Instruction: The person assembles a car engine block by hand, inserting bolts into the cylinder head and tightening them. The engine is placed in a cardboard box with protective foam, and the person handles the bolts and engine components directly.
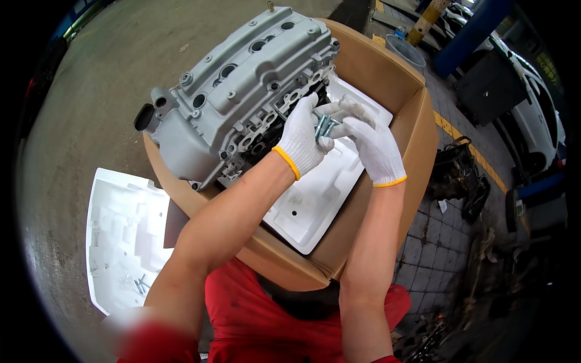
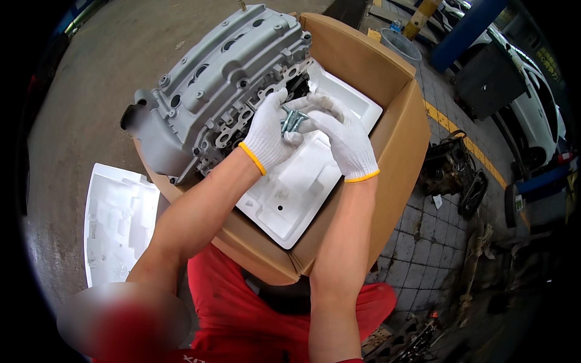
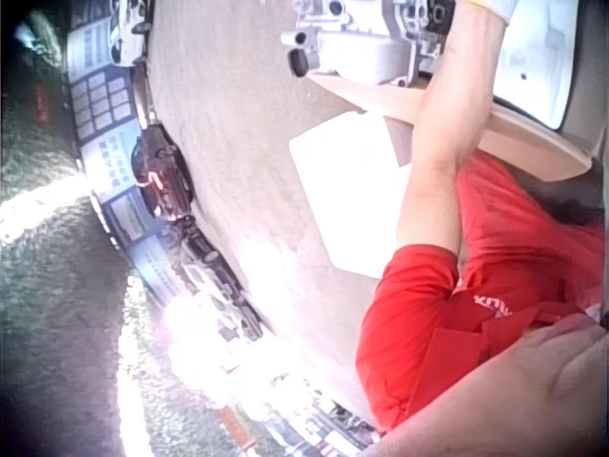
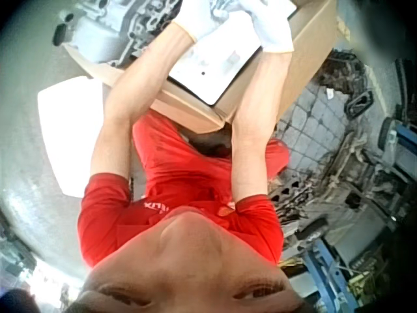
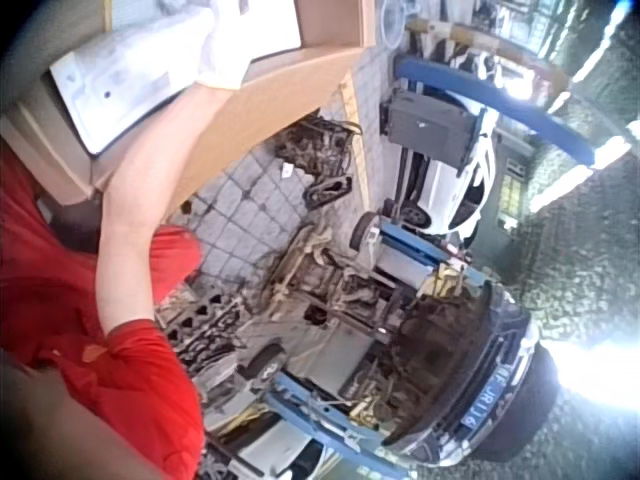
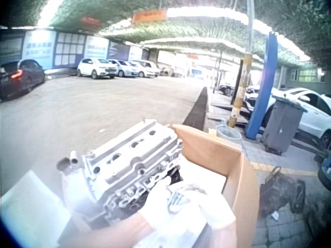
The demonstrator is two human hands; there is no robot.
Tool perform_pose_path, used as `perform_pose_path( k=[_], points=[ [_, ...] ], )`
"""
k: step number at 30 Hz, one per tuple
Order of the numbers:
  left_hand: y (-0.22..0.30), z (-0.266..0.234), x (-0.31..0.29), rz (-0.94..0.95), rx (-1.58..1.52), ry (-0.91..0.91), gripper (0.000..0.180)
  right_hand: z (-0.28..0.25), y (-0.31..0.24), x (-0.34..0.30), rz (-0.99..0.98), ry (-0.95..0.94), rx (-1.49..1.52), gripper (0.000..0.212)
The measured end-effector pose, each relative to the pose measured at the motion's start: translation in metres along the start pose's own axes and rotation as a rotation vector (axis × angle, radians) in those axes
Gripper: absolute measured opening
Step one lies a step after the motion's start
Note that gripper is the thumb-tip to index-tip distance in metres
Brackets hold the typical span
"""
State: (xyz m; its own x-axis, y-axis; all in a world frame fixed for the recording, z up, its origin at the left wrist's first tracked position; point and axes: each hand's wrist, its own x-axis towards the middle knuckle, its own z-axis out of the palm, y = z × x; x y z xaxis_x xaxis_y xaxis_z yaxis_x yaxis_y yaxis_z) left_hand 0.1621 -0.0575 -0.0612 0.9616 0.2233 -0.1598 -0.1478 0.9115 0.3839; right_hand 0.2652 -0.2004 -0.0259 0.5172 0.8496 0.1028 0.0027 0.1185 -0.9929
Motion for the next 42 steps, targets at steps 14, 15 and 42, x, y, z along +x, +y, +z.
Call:
perform_pose_path(
  k=[14, 15, 42],
  points=[
    [0.003, 0.005, 0.002, 0.037, 0.065, 0.273, 0.045, 0.018, 0.005, 0.005, 0.023, 0.076, -0.732, 0.038],
    [0.002, 0.003, 0.003, 0.028, 0.072, 0.274, 0.043, 0.023, -0.001, 0.002, 0.06, 0.085, -0.772, 0.038],
    [-0.034, -0.007, -0.003, -0.187, 2.191, 0.075, 0.058, -0.006, 0.052, 0.108, -0.097, 0.348, -0.47, 0.042]
  ],
)
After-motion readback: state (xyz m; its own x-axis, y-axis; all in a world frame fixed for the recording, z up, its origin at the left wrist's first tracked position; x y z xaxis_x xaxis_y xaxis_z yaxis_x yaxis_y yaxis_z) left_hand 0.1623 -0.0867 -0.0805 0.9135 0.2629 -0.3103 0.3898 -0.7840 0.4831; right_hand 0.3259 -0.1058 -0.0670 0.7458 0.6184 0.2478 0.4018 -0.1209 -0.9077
